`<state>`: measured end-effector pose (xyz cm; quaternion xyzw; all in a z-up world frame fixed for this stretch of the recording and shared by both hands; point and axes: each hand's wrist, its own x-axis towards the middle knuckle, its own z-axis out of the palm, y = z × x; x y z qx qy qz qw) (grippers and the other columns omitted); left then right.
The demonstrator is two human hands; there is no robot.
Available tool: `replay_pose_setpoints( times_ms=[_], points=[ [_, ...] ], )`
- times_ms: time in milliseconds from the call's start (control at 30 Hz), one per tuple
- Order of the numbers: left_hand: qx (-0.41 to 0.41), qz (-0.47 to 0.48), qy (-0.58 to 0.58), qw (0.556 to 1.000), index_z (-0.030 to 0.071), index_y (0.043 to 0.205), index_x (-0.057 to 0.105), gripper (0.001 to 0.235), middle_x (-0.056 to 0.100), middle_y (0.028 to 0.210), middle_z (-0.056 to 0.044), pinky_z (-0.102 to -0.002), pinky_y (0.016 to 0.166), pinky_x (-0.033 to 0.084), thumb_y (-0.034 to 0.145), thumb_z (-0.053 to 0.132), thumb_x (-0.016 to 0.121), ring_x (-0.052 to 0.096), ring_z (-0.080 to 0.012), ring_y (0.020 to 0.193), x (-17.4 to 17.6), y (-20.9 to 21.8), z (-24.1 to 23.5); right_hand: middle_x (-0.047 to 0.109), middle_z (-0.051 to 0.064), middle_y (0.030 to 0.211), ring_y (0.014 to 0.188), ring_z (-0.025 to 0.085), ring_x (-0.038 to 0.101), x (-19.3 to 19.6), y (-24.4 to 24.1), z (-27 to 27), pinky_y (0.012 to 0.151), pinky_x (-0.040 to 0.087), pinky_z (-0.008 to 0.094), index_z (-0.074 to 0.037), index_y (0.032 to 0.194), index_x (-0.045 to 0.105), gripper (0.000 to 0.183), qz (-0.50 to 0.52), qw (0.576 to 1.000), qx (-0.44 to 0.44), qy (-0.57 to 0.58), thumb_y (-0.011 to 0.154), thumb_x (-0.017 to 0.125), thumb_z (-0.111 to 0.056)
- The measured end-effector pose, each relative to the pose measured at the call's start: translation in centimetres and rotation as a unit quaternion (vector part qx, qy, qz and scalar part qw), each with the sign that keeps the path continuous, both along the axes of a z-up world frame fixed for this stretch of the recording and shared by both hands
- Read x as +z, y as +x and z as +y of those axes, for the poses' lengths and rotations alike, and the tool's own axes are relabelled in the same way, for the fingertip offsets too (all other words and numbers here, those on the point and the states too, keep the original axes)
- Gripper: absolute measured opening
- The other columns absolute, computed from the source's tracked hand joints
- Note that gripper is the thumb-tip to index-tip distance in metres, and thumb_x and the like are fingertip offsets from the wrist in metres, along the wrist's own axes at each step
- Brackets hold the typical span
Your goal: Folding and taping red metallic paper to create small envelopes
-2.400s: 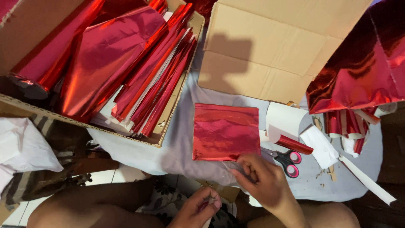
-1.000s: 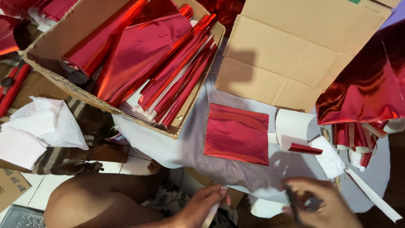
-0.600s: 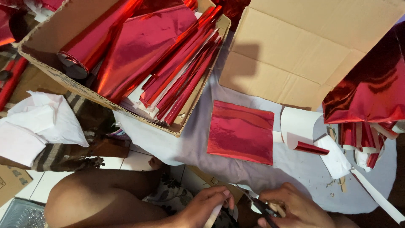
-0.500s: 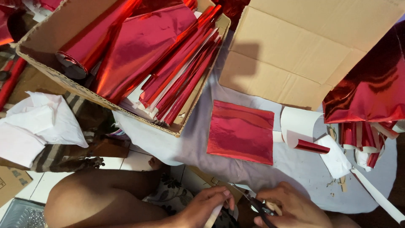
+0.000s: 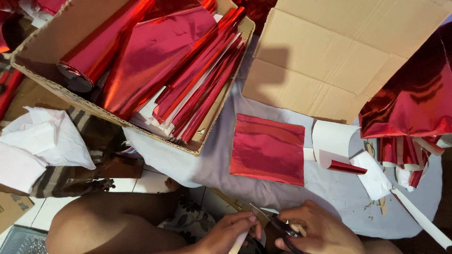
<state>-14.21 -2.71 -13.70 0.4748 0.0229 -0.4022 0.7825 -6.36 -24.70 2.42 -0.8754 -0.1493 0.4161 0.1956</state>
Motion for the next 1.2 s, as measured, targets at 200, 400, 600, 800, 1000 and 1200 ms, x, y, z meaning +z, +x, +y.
replay_pose_setpoints(
  times_ms=[200, 400, 600, 800, 1000, 1200],
  points=[
    [0.008, 0.001, -0.002, 1.0, 0.011, 0.093, 0.072, 0.035, 0.068, 0.095, 0.001, -0.027, 0.081, 0.046, 0.108, 0.033, 0.049, 0.059, -0.0092, 0.093, -0.8, -0.1, -0.2, 0.063, -0.003, 0.053, 0.05, 0.014, 0.052, 0.5, 0.2, 0.5, 0.053, 0.037, 0.032, -0.013, 0.073, 0.083, 0.031, 0.032, 0.999, -0.026, 0.018, 0.077, 0.09, -0.043],
    [0.0, 0.014, -0.007, 1.0, 0.011, 0.094, 0.071, 0.036, 0.067, 0.099, 0.001, -0.027, 0.079, 0.046, 0.108, 0.036, 0.048, 0.058, -0.0094, 0.096, -0.1, 0.2, 0.3, 0.064, -0.007, 0.056, 0.059, 0.01, 0.057, 0.4, -0.1, 0.3, 0.06, 0.04, 0.027, -0.023, 0.08, 0.088, 0.027, 0.028, 0.997, -0.03, -0.072, 0.078, 0.092, -0.05],
    [-0.025, 0.011, 0.016, 0.999, 0.014, 0.093, 0.071, 0.036, 0.068, 0.101, 0.002, -0.029, 0.084, 0.047, 0.108, 0.036, 0.047, 0.059, -0.0095, 0.099, 0.6, 0.4, 0.5, 0.081, -0.012, 0.09, 0.093, 0.006, 0.068, -0.6, -0.4, -2.0, 0.086, 0.052, 0.022, -0.028, 0.102, 0.088, 0.044, 0.02, 0.999, 0.016, -0.02, 0.075, 0.086, -0.064],
    [-0.011, 0.028, 0.008, 1.0, 0.012, 0.09, 0.072, 0.038, 0.068, 0.098, 0.001, -0.028, 0.082, 0.046, 0.108, 0.035, 0.048, 0.059, -0.0107, 0.098, -0.2, 0.1, 0.3, 0.072, -0.009, 0.114, 0.103, 0.005, 0.077, -4.6, -1.3, -8.5, 0.089, 0.058, 0.023, -0.03, 0.127, 0.077, 0.051, 0.024, 0.999, 0.035, 0.03, 0.086, 0.089, -0.057],
    [-0.016, 0.025, -0.029, 0.999, 0.01, 0.094, 0.071, 0.034, 0.069, 0.101, -0.002, -0.028, 0.08, 0.048, 0.111, 0.026, 0.046, 0.058, -0.0108, 0.095, -0.9, -0.6, -0.1, 0.075, -0.002, 0.042, 0.036, 0.012, 0.059, 2.1, -0.6, -6.6, 0.038, 0.033, 0.031, -0.007, 0.069, 0.095, 0.009, -0.039, 0.973, -0.087, 0.208, 0.073, 0.095, -0.015],
    [-0.018, -0.111, 0.004, 0.994, 0.01, 0.106, 0.071, 0.019, 0.061, 0.093, 0.002, -0.024, 0.081, 0.04, 0.102, 0.027, 0.064, 0.052, -0.009, 0.086, 1.2, -0.3, 0.0, 0.082, -0.002, 0.089, 0.06, 0.019, 0.067, 0.8, -0.1, -6.8, 0.059, 0.053, 0.032, -0.022, 0.133, 0.076, 0.063, -0.337, 0.917, -0.206, -0.048, 0.074, 0.078, 0.0]
  ],
)
